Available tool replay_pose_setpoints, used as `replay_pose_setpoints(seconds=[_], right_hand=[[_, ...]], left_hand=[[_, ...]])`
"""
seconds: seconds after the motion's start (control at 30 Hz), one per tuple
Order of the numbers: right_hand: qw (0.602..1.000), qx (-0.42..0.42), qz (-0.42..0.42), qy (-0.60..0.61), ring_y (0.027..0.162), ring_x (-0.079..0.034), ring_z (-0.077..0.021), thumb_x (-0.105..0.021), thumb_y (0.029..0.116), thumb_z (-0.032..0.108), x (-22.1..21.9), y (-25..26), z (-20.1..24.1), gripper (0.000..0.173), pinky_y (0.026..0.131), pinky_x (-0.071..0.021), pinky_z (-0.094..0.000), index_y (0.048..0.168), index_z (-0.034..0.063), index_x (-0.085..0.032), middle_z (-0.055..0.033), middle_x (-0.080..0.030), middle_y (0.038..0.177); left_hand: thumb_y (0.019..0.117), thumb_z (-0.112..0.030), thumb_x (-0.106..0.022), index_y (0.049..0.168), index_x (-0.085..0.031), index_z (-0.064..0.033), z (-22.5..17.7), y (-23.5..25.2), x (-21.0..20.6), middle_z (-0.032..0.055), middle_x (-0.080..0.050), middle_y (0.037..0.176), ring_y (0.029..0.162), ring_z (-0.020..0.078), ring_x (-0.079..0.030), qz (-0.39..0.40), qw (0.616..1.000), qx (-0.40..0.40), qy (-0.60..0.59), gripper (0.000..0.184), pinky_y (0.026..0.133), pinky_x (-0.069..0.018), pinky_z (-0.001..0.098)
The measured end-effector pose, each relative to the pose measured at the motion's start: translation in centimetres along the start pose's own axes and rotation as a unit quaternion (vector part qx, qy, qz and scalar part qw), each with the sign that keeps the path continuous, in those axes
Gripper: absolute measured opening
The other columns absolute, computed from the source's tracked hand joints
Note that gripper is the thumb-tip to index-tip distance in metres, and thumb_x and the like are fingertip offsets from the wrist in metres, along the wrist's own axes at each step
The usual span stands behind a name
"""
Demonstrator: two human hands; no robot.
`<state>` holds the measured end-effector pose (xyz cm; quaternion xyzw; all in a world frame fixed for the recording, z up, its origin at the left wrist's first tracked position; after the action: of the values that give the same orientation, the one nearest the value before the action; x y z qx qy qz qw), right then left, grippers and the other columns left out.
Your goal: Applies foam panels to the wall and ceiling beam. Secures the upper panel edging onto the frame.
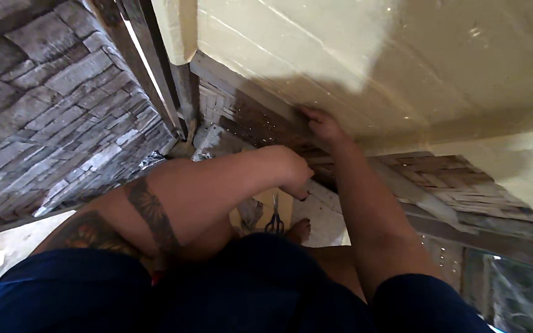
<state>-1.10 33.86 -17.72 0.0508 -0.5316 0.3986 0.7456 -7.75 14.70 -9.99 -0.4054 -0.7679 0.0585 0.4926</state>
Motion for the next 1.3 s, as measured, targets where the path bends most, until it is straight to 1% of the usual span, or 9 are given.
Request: replay_pose_setpoints(seconds=[0.07, 0.17, 0.27, 0.4, 0.57, 0.7, 1.0, 1.17, 1.3], right_hand=[[0.999, -0.017, -0.012, 0.039, 0.146, -0.043, -0.0240, -0.039, 0.1015, -0.001, 0.9, -1.1, -0.4, 0.053, 0.120, -0.0345, -0.0464, 0.151, 0.0151, -0.052, -0.0075, -0.048, 0.157], [0.997, -0.046, -0.042, 0.040, 0.142, -0.047, -0.0315, -0.039, 0.1019, -0.001, 1.6, -2.4, -2.1, 0.049, 0.116, -0.0369, -0.0520, 0.146, 0.0119, -0.057, -0.0147, -0.053, 0.151], [0.994, -0.092, -0.050, 0.037, 0.143, -0.046, -0.0281, -0.040, 0.1043, 0.004, 1.3, -2.6, -2.4, 0.047, 0.118, -0.0367, -0.0513, 0.147, 0.0159, -0.057, -0.0101, -0.052, 0.152], [0.995, -0.099, -0.007, 0.005, 0.146, -0.043, -0.0301, -0.042, 0.1055, 0.006, 1.8, -3.0, -2.2, 0.048, 0.118, -0.0346, -0.0537, 0.151, 0.0165, -0.052, -0.0110, -0.048, 0.156], [0.987, -0.156, -0.027, 0.008, 0.136, -0.053, -0.0345, -0.045, 0.1078, 0.015, 4.1, -5.0, -5.0, 0.037, 0.112, -0.0398, -0.0598, 0.140, 0.0144, -0.063, -0.0156, -0.059, 0.144], [0.970, -0.219, -0.039, 0.096, 0.135, -0.054, -0.0311, -0.050, 0.1050, 0.015, 4.4, -5.0, -6.1, 0.036, 0.109, -0.0422, -0.0565, 0.137, 0.0162, -0.066, -0.0120, -0.060, 0.143], [0.974, -0.224, 0.005, 0.027, 0.137, -0.052, -0.0322, -0.052, 0.1052, 0.018, 4.1, -4.6, -6.4, 0.035, 0.112, -0.0395, -0.0596, 0.138, 0.0208, -0.066, -0.0100, -0.060, 0.145], [0.974, -0.223, 0.038, -0.020, 0.138, -0.050, -0.0369, -0.050, 0.1039, 0.015, 4.3, -4.6, -5.9, 0.039, 0.111, -0.0378, -0.0640, 0.140, 0.0198, -0.064, -0.0130, -0.058, 0.146], [0.973, -0.227, 0.037, -0.034, 0.133, -0.054, -0.0401, -0.048, 0.1050, 0.013, 3.7, -5.0, -5.9, 0.041, 0.106, -0.0418, -0.0652, 0.144, 0.0167, -0.060, -0.0177, -0.059, 0.143]], left_hand=[[0.1026, -0.054, -0.053, 0.160, -0.035, -0.0170, -0.1, 0.0, 0.0, 0.0162, -0.031, 0.165, 0.149, 0.0417, -0.034, 0.000, 1.000, -0.005, 0.005, 0.071, 0.111, -0.0364, 0.0636], [0.1025, -0.054, -0.053, 0.161, -0.035, -0.0179, 0.2, -0.3, 0.0, 0.0150, -0.029, 0.166, 0.150, 0.0407, -0.033, 0.001, 1.000, -0.008, 0.005, 0.071, 0.112, -0.0356, 0.0624], [0.1023, -0.054, -0.053, 0.160, -0.035, -0.0165, 0.4, 0.0, 0.0, 0.0164, -0.031, 0.165, 0.150, 0.0413, -0.032, 0.005, 1.000, -0.013, 0.001, 0.071, 0.114, -0.0349, 0.0623], [0.1014, -0.053, -0.056, 0.160, -0.036, -0.0192, -0.1, 0.6, -0.2, 0.0149, -0.035, 0.163, 0.148, 0.0399, -0.036, 0.004, 1.000, -0.009, 0.006, 0.070, 0.111, -0.0372, 0.0630], [0.1021, -0.054, -0.053, 0.161, -0.035, -0.0175, 0.2, 0.2, -0.1, 0.0153, -0.032, 0.165, 0.150, 0.0400, -0.032, 0.004, 1.000, -0.015, 0.011, 0.071, 0.115, -0.0346, 0.0612], [0.1014, -0.055, -0.054, 0.160, -0.035, -0.0175, 0.3, 0.6, -0.3, 0.0156, -0.034, 0.164, 0.149, 0.0397, -0.035, 0.000, 1.000, -0.008, 0.011, 0.072, 0.113, -0.0364, 0.0609], [0.1024, -0.056, -0.052, 0.161, -0.033, -0.0179, 0.2, 0.3, -0.1, 0.0149, -0.030, 0.166, 0.151, 0.0397, -0.031, 0.013, 1.000, -0.009, 0.021, 0.073, 0.116, -0.0329, 0.0612], [0.1021, -0.056, -0.052, 0.162, -0.032, -0.0181, 0.2, 0.7, -0.2, 0.0156, -0.030, 0.166, 0.151, 0.0400, -0.032, 0.014, 1.000, -0.010, 0.023, 0.074, 0.116, -0.0335, 0.0611], [0.1016, -0.056, -0.054, 0.162, -0.032, -0.0188, 0.3, 0.5, -0.2, 0.0163, -0.033, 0.164, 0.150, 0.0407, -0.033, 0.010, 1.000, -0.011, 0.015, 0.074, 0.115, -0.0345, 0.0619]])
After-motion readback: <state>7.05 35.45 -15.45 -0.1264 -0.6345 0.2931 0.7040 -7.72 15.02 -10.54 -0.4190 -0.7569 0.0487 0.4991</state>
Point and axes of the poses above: each hand's wrist, its own y-axis towards the middle knuckle, its own x-axis out of the back of the hand, z = x × y, the point moved 7 cm from there along y, towards the middle knuckle
